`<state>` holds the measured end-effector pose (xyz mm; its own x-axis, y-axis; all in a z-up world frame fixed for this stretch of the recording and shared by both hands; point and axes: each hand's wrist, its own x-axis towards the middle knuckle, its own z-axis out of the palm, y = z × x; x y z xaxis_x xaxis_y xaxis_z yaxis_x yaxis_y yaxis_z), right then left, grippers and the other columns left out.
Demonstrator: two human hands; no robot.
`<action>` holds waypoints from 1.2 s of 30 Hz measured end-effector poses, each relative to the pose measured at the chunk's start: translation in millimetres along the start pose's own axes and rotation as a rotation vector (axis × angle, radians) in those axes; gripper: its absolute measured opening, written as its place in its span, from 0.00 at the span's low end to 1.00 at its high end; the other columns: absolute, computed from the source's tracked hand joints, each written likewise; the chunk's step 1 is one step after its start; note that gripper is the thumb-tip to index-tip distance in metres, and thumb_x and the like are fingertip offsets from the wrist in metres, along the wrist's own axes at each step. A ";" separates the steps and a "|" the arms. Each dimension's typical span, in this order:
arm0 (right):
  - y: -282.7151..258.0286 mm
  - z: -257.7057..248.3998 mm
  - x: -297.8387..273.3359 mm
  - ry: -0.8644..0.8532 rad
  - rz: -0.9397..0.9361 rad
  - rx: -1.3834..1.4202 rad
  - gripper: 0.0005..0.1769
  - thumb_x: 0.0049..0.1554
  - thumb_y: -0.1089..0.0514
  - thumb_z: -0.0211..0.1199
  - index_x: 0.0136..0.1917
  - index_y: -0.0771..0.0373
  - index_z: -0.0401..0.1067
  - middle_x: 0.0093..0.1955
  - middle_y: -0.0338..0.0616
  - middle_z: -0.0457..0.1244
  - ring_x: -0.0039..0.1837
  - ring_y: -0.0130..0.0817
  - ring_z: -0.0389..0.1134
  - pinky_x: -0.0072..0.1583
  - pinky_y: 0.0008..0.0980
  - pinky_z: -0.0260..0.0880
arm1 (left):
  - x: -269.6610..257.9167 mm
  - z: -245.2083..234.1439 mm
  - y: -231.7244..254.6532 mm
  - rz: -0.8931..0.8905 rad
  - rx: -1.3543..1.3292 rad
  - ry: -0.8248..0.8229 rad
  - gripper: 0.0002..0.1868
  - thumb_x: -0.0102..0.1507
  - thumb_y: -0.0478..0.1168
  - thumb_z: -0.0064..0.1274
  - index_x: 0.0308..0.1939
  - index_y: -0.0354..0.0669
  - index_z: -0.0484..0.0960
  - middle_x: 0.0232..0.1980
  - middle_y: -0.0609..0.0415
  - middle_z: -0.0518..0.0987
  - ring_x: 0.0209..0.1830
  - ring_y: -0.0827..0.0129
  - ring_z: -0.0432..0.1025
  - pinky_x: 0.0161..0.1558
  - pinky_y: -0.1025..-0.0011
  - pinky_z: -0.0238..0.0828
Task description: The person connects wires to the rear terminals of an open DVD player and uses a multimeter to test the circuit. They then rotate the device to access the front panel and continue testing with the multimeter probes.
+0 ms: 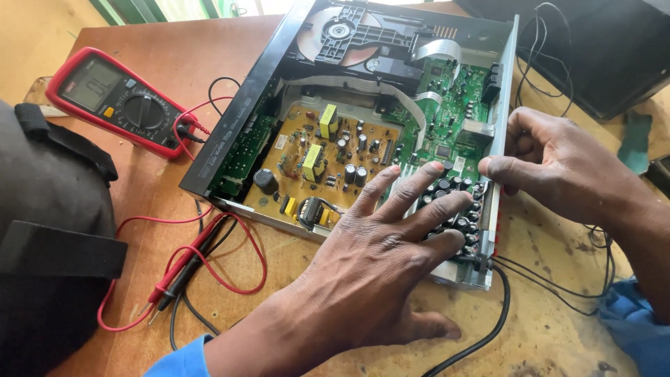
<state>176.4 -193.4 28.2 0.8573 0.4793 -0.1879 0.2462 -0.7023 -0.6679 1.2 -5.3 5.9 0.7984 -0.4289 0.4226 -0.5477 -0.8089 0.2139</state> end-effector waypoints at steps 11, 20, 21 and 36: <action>-4.2 0.0 -1.8 0.001 0.003 0.023 0.15 0.55 0.51 0.68 0.46 0.65 0.71 0.39 0.49 0.68 0.41 0.40 0.70 0.46 0.36 0.68 | -1.5 5.7 0.3 0.009 0.032 -0.002 0.43 0.47 0.70 0.62 0.56 0.48 0.78 0.74 0.51 0.67 0.83 0.46 0.48 0.79 0.41 0.39; -13.4 -8.1 -9.2 -0.021 0.019 -0.119 0.22 0.52 0.39 0.66 0.44 0.60 0.71 0.40 0.44 0.70 0.41 0.36 0.70 0.46 0.36 0.65 | 0.5 1.5 2.9 0.039 0.051 -0.005 0.41 0.51 0.71 0.58 0.56 0.45 0.79 0.74 0.47 0.67 0.81 0.43 0.49 0.78 0.41 0.39; -13.4 -10.2 -9.8 -0.031 0.006 -0.124 0.22 0.52 0.38 0.67 0.44 0.59 0.72 0.40 0.42 0.70 0.41 0.35 0.69 0.45 0.36 0.63 | 1.2 0.4 4.2 0.030 0.065 -0.016 0.41 0.51 0.72 0.60 0.56 0.46 0.80 0.74 0.47 0.67 0.81 0.43 0.49 0.77 0.42 0.38; 26.3 -36.5 -30.5 -0.167 -0.314 -0.049 0.25 0.60 0.39 0.56 0.32 0.58 0.77 0.30 0.38 0.70 0.32 0.30 0.69 0.37 0.30 0.69 | 11.7 -19.6 26.7 -0.016 -0.059 0.114 0.21 0.55 0.53 0.55 0.48 0.50 0.81 0.70 0.49 0.71 0.78 0.42 0.56 0.76 0.41 0.46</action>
<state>173.2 -245.7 42.7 0.6515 0.7525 -0.0967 0.5111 -0.5295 -0.6771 -9.0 -24.0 33.9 0.7756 -0.3644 0.5154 -0.5513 -0.7888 0.2719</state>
